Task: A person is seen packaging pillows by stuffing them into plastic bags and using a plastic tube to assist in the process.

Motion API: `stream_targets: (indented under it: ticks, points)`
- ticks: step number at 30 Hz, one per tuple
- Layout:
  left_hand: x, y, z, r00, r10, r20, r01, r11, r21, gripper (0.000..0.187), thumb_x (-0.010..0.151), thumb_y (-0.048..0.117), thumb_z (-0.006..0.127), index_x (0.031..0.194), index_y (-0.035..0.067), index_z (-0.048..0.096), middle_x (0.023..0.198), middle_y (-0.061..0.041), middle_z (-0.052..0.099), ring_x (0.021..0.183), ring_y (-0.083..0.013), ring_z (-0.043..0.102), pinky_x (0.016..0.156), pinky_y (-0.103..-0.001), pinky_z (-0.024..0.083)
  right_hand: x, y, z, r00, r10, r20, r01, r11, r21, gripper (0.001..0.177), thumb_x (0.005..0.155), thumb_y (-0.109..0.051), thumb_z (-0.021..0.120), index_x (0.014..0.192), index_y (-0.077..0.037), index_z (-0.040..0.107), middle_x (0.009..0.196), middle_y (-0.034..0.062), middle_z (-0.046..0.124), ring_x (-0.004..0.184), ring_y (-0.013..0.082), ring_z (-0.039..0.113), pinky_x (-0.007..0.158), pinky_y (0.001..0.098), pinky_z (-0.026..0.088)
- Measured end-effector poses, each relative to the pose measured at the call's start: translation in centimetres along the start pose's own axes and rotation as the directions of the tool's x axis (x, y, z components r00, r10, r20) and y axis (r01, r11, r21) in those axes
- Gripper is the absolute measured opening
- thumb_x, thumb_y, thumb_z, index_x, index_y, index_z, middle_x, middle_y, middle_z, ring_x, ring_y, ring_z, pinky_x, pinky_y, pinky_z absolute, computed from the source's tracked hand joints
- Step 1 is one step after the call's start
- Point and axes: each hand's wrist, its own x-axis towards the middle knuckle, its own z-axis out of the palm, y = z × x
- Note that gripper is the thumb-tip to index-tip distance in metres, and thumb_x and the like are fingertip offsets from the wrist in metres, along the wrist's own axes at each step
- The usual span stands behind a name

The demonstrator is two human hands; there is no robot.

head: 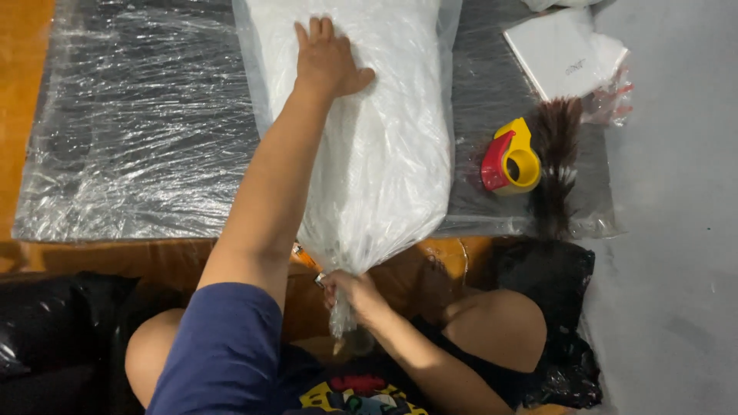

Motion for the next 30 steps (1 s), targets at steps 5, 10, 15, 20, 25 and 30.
stream_targets:
  ticks: [5, 10, 15, 20, 25, 30]
  points:
    - [0.0, 5.2, -2.2, 0.879, 0.164, -0.447, -0.261, 0.951, -0.164, 0.08, 0.102, 0.052, 0.062, 0.161, 0.01, 0.028, 0.162, -0.025, 0.035, 0.152, -0.0378, 0.03, 0.122, -0.061, 0.011, 0.0, -0.2, 0.3, 0.994, 0.077, -0.073, -0.085, 0.99, -0.111, 0.021, 0.089, -0.012, 0.066, 0.071, -0.003, 0.062, 0.058, 0.0089, 0.055, 0.055, 0.0196, 0.057, 0.06, 0.0303, 0.048]
    - [2.1, 8.2, 0.7, 0.962, 0.214, -0.171, -0.224, 0.974, -0.038, 0.092, 0.097, 0.08, 0.026, 0.159, 0.013, 0.038, 0.163, -0.014, 0.037, 0.151, -0.0324, 0.021, 0.117, -0.06, 0.008, -0.6, -0.5, 0.2, 0.989, 0.118, -0.092, -0.129, 0.985, -0.116, 0.009, 0.09, -0.007, 0.067, 0.084, -0.001, 0.066, 0.064, 0.009, 0.059, 0.053, 0.0187, 0.057, 0.053, 0.0299, 0.048]
    - [1.8, 8.7, 1.5, 0.957, 0.209, -0.203, -0.216, 0.976, -0.014, 0.086, 0.099, 0.076, 0.036, 0.148, 0.008, 0.055, 0.147, -0.012, 0.057, 0.136, -0.029, 0.045, 0.112, -0.052, 0.013, -0.7, 0.5, -0.3, 0.996, 0.088, -0.006, -0.088, 0.995, 0.047, 0.011, 0.088, -0.004, 0.067, 0.095, 0.004, 0.066, 0.071, 0.0099, 0.058, 0.056, 0.0186, 0.055, 0.056, 0.03, 0.046]
    - [2.2, 9.0, 1.9, 0.953, 0.206, -0.22, -0.201, 0.979, 0.042, 0.083, 0.1, 0.075, 0.036, 0.144, 0.008, 0.059, 0.136, -0.014, 0.066, 0.13, -0.0266, 0.05, 0.11, -0.05, 0.015, -0.8, -0.2, 0.4, 0.998, 0.051, -0.031, -0.052, 0.998, -0.048, 0.016, 0.088, -0.004, 0.064, 0.074, 0.004, 0.065, 0.061, 0.0125, 0.059, 0.051, 0.0201, 0.054, 0.053, 0.0318, 0.048]
    - [1.6, 8.7, 1.7, 0.939, 0.204, -0.277, -0.228, 0.972, -0.057, 0.083, 0.1, 0.072, 0.041, 0.145, 0.004, 0.057, 0.135, -0.017, 0.066, 0.13, -0.0291, 0.051, 0.111, -0.051, 0.016, -0.6, 0.1, 0.1, 0.998, 0.062, -0.003, -0.062, 0.997, -0.039, 0.017, 0.09, -0.006, 0.064, 0.076, 0.003, 0.065, 0.064, 0.0121, 0.06, 0.055, 0.0194, 0.054, 0.058, 0.0314, 0.049]
    - [1.9, 8.6, 1.9, 0.948, 0.188, -0.257, -0.217, 0.972, -0.089, 0.085, 0.098, 0.074, 0.04, 0.146, 0.006, 0.056, 0.144, -0.015, 0.058, 0.135, -0.0315, 0.046, 0.112, -0.054, 0.017, -0.2, 0.9, -0.7, 0.997, 0.081, -0.013, -0.082, 0.995, -0.05, 0.021, 0.09, -0.009, 0.063, 0.074, 0.003, 0.065, 0.064, 0.0115, 0.058, 0.057, 0.0195, 0.054, 0.059, 0.0311, 0.048]
